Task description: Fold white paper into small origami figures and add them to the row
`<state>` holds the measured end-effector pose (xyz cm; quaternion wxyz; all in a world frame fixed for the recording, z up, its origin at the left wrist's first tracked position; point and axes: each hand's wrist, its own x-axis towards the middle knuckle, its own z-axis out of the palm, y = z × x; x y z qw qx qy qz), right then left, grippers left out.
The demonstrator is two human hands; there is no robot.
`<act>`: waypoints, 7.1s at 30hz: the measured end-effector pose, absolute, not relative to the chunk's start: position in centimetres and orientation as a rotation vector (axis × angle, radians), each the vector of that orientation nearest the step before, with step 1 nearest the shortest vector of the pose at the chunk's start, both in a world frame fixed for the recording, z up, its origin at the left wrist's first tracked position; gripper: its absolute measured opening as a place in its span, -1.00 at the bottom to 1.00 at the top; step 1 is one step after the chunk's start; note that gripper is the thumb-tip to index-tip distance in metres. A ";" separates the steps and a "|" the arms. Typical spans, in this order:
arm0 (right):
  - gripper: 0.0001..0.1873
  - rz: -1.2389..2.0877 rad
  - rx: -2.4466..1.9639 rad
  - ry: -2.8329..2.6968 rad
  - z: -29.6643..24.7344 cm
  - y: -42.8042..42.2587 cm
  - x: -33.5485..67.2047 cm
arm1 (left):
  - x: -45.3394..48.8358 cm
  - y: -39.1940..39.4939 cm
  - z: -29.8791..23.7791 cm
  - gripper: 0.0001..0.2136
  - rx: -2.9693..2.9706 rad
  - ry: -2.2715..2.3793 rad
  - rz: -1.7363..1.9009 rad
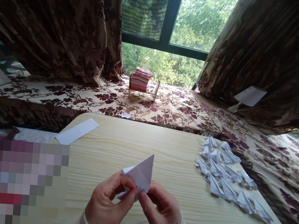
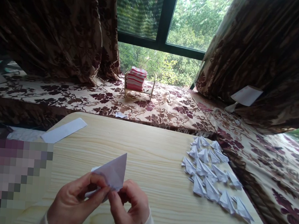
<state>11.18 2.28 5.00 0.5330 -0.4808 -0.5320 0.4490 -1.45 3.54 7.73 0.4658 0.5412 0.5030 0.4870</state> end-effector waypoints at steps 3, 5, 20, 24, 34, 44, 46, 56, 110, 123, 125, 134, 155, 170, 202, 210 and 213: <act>-0.75 1.016 -1.147 -1.285 4.7 2.2 11.2 | -1.0 3.5 7.9 -0.92 1.157 1.233 1.158; -0.73 0.992 -1.164 -1.286 4.5 2.2 11.3 | -0.7 3.3 8.2 -0.90 1.071 1.249 1.170; -0.74 1.070 -1.217 -1.094 6.1 2.7 11.4 | -0.5 3.0 7.7 -0.91 0.822 1.164 1.323; -0.74 1.042 -1.238 -1.076 6.5 2.8 11.4 | 0.3 3.3 8.0 -0.87 0.588 1.196 1.372; -0.77 1.062 -1.215 -1.068 6.2 2.9 11.6 | 0.5 3.2 8.3 -0.92 0.723 1.196 1.366; -0.78 1.062 -1.220 -1.074 6.5 2.7 11.6 | 0.5 3.2 8.3 -0.95 0.832 1.021 1.417; -0.79 1.056 -1.209 -1.081 6.6 2.7 11.5 | 0.6 3.1 8.1 -0.92 0.716 1.079 1.393; -0.77 1.060 -1.200 -1.106 6.6 2.7 11.2 | 0.7 3.7 8.1 -0.73 0.198 1.035 1.212; -0.75 1.324 -0.907 -0.929 6.6 3.6 11.8 | -0.4 2.9 5.5 -0.81 0.689 1.068 1.113; -0.71 1.129 -1.153 -1.033 6.3 3.2 11.8 | 1.2 2.7 7.8 -0.87 0.637 1.152 1.205; -0.70 1.167 -1.123 -1.026 6.6 3.2 11.7 | 1.0 2.7 7.5 -0.86 0.627 1.161 1.174; -0.72 1.242 -1.026 -0.991 6.4 3.4 11.6 | 0.1 2.8 6.6 -0.82 0.712 1.121 1.049; -0.71 1.296 -1.310 -1.012 5.3 4.8 11.6 | -0.1 2.7 6.9 -0.88 1.253 1.252 1.016; -0.73 1.507 -0.956 -0.968 6.5 4.6 12.2 | -0.2 2.9 5.4 -0.77 0.685 1.113 1.049; -0.76 1.368 -1.076 -1.059 4.7 4.5 12.2 | 0.0 3.2 7.1 -0.85 0.817 1.224 1.158; -0.69 1.427 -1.072 -1.088 5.6 4.3 11.9 | -0.7 3.2 6.2 -0.68 0.868 1.257 1.107; -0.67 1.436 -1.074 -1.083 5.8 4.3 11.7 | -0.7 3.3 6.0 -0.64 0.891 1.277 1.144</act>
